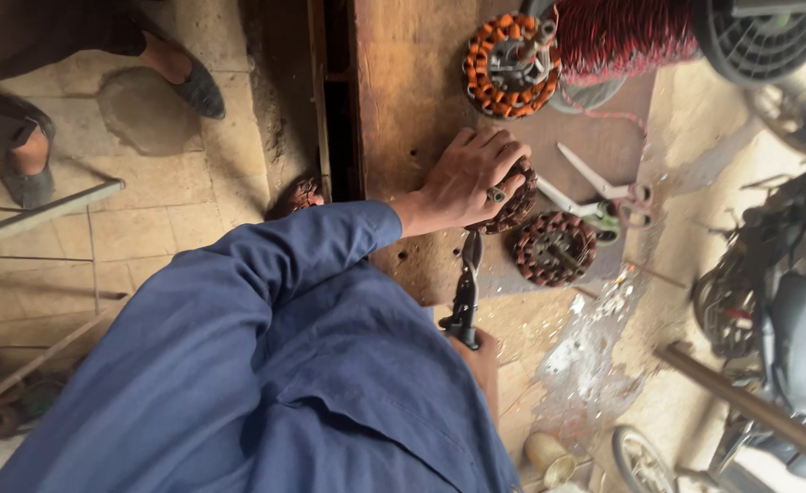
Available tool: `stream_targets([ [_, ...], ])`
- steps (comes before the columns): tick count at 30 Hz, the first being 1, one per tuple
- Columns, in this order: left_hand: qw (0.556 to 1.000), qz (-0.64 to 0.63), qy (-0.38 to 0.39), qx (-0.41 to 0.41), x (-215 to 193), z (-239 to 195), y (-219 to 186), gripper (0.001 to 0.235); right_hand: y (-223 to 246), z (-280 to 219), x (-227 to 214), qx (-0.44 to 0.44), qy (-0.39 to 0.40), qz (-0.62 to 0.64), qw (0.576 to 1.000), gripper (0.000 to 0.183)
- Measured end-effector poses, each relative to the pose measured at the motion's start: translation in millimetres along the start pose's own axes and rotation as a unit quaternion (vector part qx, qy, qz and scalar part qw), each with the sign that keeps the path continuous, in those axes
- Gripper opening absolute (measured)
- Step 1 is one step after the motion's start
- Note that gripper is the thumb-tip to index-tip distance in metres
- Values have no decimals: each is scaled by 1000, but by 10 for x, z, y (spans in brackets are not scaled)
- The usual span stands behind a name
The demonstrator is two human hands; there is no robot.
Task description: The person uses pliers to manipulate and adjust copper-wound stator coils on a wooden workbench. They repeatedly grip and reposition the coils while a second person briefly places a bottle on the table. The work continues with focused hand-tool interaction on the same set of components.
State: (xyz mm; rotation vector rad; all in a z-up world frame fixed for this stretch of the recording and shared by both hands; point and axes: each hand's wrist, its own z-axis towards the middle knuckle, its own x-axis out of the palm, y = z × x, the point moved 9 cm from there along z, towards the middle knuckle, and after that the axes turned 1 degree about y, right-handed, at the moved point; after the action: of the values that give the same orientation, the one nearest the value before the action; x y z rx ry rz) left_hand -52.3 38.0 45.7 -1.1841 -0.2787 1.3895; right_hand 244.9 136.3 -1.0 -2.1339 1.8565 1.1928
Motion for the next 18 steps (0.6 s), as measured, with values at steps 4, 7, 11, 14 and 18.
stream_targets([
  [4, 997, 56, 4, 58, 223, -98, -186, 36, -127, 3, -66, 55, -6, -42, 998, 33],
  [7, 994, 77, -7, 71, 341, -90, -229, 36, -26, 63, 29, 10, 3, 4, 1000, 34],
  [11, 997, 44, 3, 56, 272, -84, -161, 36, 130, 13, 112, -19, -74, -22, 997, 38],
  [14, 999, 46, 7, 15, 242, -58, -83, 36, 177, -32, 120, -28, -128, -15, 991, 41],
  [18, 999, 38, -6, -23, 169, -69, -29, 36, 206, -70, 174, -44, -152, 4, 987, 41],
])
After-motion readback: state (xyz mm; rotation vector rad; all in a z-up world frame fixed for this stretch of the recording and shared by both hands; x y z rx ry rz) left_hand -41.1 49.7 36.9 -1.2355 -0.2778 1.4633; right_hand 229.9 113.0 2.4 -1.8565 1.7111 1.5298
